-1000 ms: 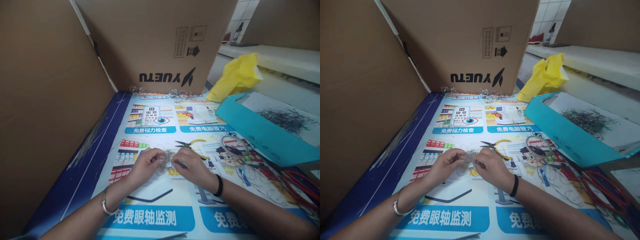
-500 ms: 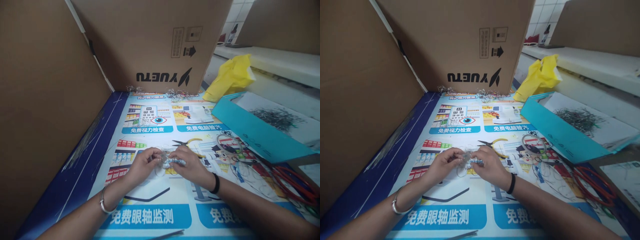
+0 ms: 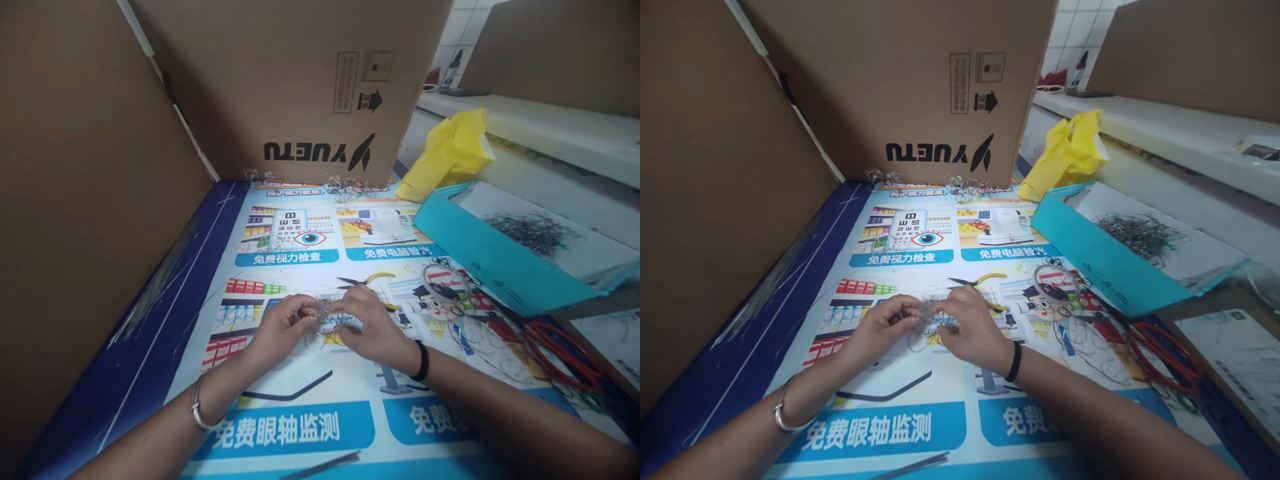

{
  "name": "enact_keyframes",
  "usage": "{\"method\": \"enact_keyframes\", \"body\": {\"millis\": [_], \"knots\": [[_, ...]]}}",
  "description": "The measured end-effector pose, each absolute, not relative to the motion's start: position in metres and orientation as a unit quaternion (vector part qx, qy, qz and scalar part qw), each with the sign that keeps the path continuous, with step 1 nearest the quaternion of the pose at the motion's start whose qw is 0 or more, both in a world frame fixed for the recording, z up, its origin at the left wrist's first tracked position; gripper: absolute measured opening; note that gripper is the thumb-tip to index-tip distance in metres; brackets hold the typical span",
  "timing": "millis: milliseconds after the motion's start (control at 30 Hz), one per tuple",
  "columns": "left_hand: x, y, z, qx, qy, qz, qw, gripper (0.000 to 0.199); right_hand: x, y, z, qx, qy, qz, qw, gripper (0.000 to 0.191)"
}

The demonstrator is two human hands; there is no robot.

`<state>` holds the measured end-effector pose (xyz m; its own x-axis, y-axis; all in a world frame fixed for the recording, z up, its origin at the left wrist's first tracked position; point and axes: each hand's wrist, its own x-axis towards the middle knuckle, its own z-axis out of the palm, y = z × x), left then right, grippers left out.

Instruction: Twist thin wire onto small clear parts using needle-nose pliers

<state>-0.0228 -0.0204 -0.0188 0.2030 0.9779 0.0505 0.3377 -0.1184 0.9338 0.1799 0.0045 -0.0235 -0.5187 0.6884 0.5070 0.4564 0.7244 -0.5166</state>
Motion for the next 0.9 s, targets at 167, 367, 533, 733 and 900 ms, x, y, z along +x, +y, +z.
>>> {"method": "enact_keyframes", "body": {"millis": [167, 367, 533, 733, 900], "knots": [[-0.0232, -0.0205, -0.021, 0.655, 0.505, 0.37, 0.424, 0.02, 0.1796, 0.0036, -0.0206, -0.367, -0.857, 0.133, 0.336, 0.031], [-0.0238, -0.0202, -0.0228, 0.654, 0.506, 0.373, 0.42, 0.02, 0.1797, 0.003, -0.021, -0.362, -0.865, 0.13, 0.324, 0.028], [-0.0227, -0.02, -0.0217, 0.649, 0.505, 0.38, 0.423, 0.019, 0.1802, 0.0032, -0.0223, -0.361, -0.867, 0.148, 0.311, 0.026], [-0.0219, -0.0206, -0.0203, 0.649, 0.505, 0.384, 0.421, 0.019, 0.1803, 0.0042, -0.0216, -0.348, -0.867, 0.154, 0.321, 0.021], [-0.0209, -0.0203, -0.0201, 0.641, 0.508, 0.386, 0.426, 0.019, 0.1805, 0.0057, -0.0222, -0.33, -0.862, 0.157, 0.351, 0.018]]}}
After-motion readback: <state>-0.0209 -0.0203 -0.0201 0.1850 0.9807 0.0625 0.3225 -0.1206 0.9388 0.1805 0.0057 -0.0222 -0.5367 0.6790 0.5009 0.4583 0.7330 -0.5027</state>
